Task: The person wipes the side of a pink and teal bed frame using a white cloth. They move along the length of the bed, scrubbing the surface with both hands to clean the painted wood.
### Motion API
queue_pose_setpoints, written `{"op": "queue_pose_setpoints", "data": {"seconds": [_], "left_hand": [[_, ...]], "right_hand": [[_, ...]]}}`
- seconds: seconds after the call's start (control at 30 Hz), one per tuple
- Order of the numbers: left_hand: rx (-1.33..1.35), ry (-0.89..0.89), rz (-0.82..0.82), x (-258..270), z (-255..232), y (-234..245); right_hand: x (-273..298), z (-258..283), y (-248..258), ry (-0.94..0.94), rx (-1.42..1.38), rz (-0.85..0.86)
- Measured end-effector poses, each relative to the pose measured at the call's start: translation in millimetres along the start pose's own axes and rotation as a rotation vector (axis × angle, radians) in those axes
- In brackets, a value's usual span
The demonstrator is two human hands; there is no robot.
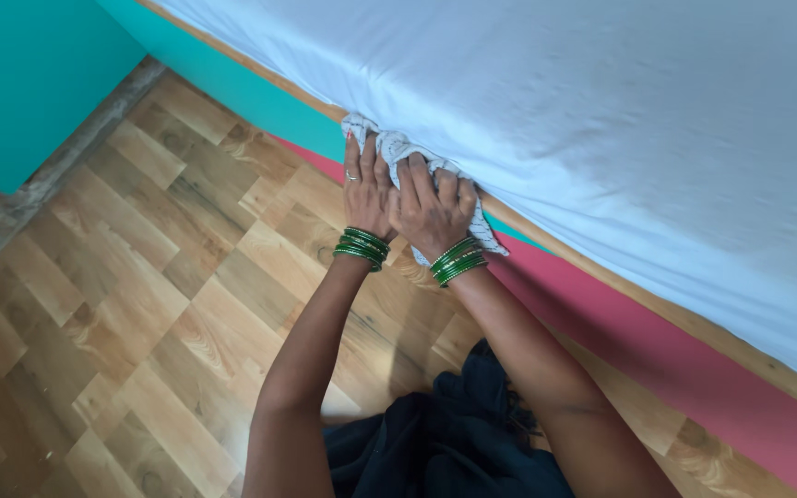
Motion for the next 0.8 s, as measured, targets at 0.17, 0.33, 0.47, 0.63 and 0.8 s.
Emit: {"op": "queue_pose_setpoints", "data": {"seconds": [0.17,0.33,0.47,0.63,0.8], "left_hand": [[0.064,0.015,-0.187,8,15,-28],[0.124,-0.041,-0.484,-2,26,-56],[0.118,-0.126,-0.537,-11,27,-62],[0.073,-0.26,-0.655,-14,26,-54],[0.288,-0.201,-0.662,-7,48,-68]], "right_hand": [[-1,2,-10,0.019,0.012,0.033],[9,6,-30,0.086,0.028,0.022],[19,11,-52,0.121,0.071,-0.024],[27,18,-71,0.177,0.167,-0.028],[46,20,-84,0.271,0.17,-0.096]]}}
Point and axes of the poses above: each hand's wrist, its own x-axis away from the middle knuckle, its own y-axis out of the back of the hand, z = x × y, the point moved 6 cm from there along -x, towards the middle knuckle
